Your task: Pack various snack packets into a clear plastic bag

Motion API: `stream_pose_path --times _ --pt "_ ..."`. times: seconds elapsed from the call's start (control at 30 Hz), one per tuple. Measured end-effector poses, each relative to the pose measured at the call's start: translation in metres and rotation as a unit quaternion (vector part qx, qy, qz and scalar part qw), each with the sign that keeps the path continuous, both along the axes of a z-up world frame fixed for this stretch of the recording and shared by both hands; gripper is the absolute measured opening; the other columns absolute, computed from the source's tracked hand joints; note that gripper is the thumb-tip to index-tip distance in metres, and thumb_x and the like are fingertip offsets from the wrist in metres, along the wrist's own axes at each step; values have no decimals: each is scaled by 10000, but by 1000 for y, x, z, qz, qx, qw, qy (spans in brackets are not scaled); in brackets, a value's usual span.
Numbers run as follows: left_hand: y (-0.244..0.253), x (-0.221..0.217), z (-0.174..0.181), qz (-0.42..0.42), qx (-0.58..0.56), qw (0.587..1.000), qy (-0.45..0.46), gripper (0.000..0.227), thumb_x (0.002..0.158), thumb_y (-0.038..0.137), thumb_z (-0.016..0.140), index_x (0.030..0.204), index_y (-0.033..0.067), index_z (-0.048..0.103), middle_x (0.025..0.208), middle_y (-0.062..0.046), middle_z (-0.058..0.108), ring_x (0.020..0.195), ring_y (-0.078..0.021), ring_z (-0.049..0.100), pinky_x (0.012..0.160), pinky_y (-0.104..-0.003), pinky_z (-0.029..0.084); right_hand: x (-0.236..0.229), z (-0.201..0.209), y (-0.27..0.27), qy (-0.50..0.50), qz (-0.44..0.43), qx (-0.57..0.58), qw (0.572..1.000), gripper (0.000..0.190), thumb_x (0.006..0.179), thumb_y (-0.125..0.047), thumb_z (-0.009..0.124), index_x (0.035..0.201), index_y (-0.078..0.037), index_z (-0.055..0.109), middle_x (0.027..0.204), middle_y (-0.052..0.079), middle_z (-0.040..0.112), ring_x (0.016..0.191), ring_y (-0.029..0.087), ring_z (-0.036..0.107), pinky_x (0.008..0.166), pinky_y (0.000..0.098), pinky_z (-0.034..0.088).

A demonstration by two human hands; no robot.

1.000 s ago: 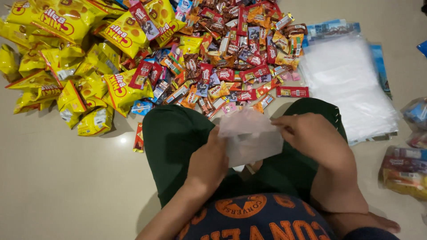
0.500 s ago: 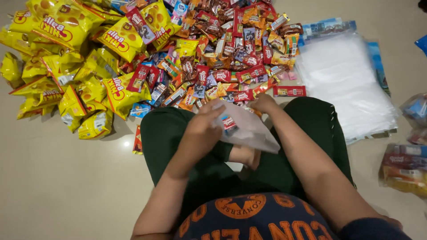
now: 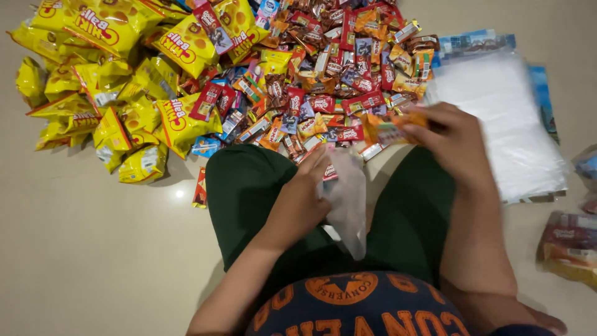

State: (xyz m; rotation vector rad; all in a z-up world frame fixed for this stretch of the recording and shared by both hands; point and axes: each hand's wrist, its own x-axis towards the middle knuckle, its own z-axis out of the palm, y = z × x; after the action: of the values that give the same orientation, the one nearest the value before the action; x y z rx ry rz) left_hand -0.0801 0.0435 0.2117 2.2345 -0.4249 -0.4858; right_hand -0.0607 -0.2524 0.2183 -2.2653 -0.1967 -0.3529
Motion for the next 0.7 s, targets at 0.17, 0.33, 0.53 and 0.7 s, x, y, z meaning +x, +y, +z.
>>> stream_pose_path --times 0.17,0.33,0.53,0.7 --pt "-26 46 -53 -81 -99 986 -108 765 656 106 705 1391 -42 550 1620 -191 394 1518 -307 350 1222 -336 277 -101 62 34 -70 -65 -6 995 414 865 -78 859 1253 -11 732 1065 141 729 891 171 643 798 247 490" --pt "-21 45 -35 -80 -125 984 -101 713 651 160 721 1329 -16 591 1551 -183 468 1406 -347 494 1153 -381 403 -86 37 50 -135 12 -72 988 364 825 -64 882 1174 -63 780 1005 142 750 873 275 704 793 340 563" --pt "-9 30 -16 -64 -109 989 -77 794 667 201 751 1411 -11 567 1606 -156 426 1380 -405 521 1109 -454 480 -46 -6 72 -173 43 -269 947 293 745 -309 879 1026 -254 820 1173 104 631 1102 397 532 881 501 454" --pt "2 19 -14 -63 -81 992 -69 781 689 218 759 1418 11 565 1605 -158 422 1366 -419 526 1081 -481 498 -33 -48 59 51 15 -417 908 360 857 -296 738 1216 -265 751 1376 66 667 1253 380 604 865 485 549"
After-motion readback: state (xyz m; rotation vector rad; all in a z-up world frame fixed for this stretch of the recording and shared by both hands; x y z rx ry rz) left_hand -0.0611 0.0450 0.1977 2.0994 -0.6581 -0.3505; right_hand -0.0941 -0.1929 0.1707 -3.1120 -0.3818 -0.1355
